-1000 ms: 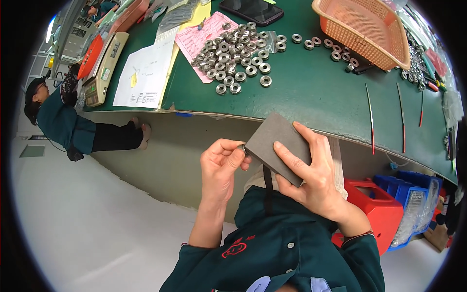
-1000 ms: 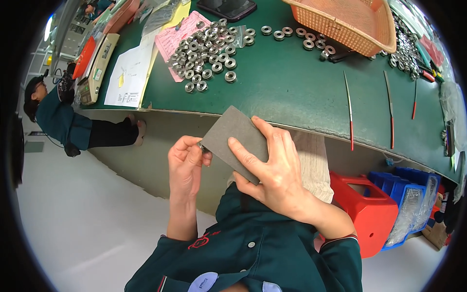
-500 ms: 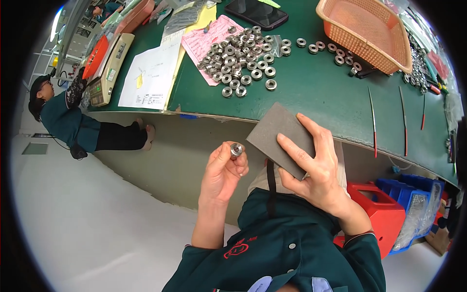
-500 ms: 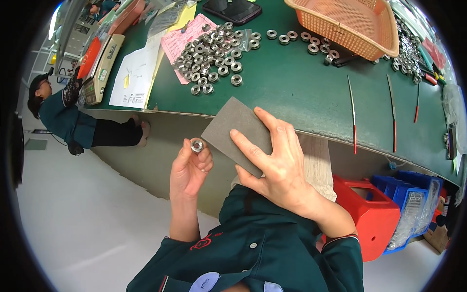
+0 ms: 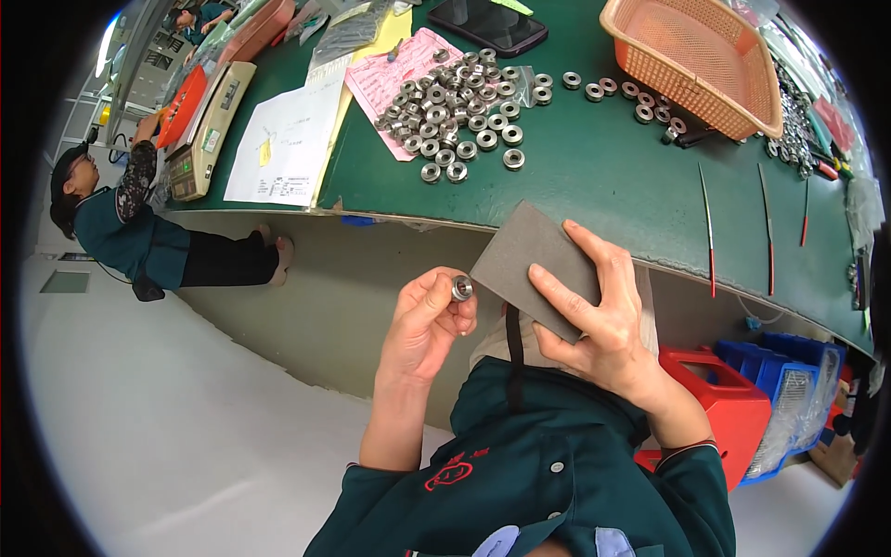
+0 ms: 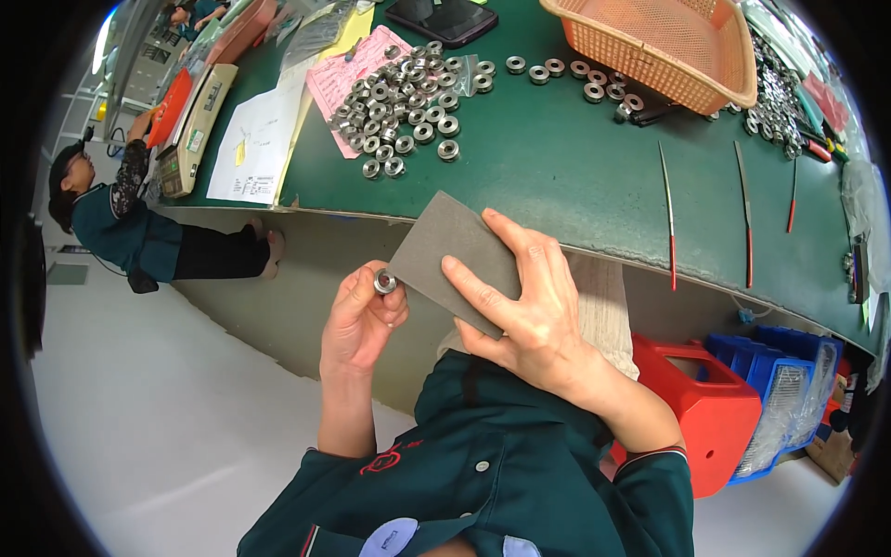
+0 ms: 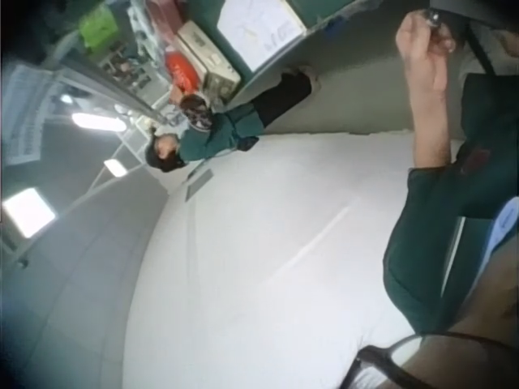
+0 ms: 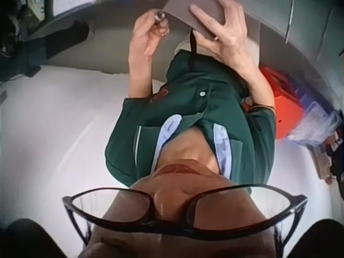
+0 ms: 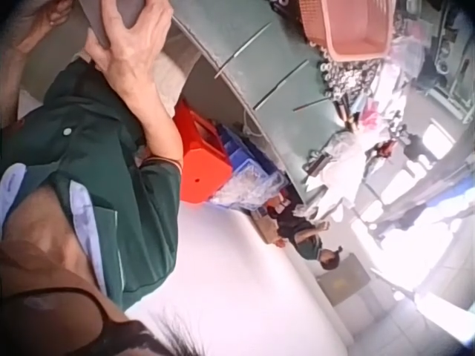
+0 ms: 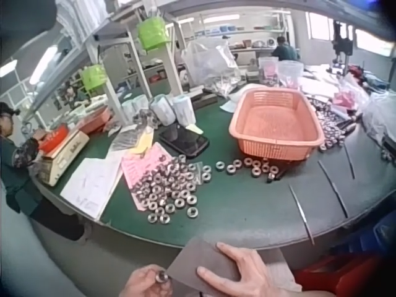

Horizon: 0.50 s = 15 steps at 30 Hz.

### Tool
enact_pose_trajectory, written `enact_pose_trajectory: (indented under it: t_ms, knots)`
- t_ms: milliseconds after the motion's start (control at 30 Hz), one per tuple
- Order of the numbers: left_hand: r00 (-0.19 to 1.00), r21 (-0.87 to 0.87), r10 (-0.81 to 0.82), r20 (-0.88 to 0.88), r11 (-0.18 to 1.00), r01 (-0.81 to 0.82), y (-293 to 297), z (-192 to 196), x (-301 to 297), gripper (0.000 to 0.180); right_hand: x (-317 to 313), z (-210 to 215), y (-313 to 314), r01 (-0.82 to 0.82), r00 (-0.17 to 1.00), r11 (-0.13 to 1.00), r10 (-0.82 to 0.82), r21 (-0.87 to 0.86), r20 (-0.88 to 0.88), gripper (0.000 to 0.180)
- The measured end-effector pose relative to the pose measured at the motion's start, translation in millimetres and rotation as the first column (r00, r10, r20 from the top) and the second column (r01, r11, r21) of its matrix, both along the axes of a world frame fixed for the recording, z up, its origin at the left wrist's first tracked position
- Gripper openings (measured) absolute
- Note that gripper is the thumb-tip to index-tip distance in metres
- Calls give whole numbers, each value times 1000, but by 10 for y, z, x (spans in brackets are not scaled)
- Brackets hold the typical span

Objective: Inspecting and deburring small circular metal components using a handheld file and a sanding block.

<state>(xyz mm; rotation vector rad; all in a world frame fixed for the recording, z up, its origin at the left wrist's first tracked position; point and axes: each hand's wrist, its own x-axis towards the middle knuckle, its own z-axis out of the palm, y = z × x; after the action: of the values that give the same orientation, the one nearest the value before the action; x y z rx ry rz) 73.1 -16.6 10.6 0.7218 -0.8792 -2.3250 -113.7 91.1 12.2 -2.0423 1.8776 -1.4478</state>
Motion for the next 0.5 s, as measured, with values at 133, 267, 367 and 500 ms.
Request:
enact_pose_trajectory:
  t_ms: [133, 267, 367, 500]
  knots:
    - [1000, -4, 17, 16, 1000, -17, -3, -15, -3, 24, -13, 15, 17, -31, 1000, 1000, 31, -4, 2, 66]
    - [999, 75, -42, -10, 996, 43, -20, -39, 11, 25, -38, -33, -13, -32, 995, 998, 26, -51, -99, 63]
    - [994, 108, -111, -26, 988, 113, -37, -34, 34, 27, -46, -2, -5, -21, 992, 997, 11, -73, -129, 62]
    - [996, 145, -87, -2, 986, 87, -17, -71, 39, 28, -73, -20, 6, -89, 994, 996, 88, -20, -67, 61]
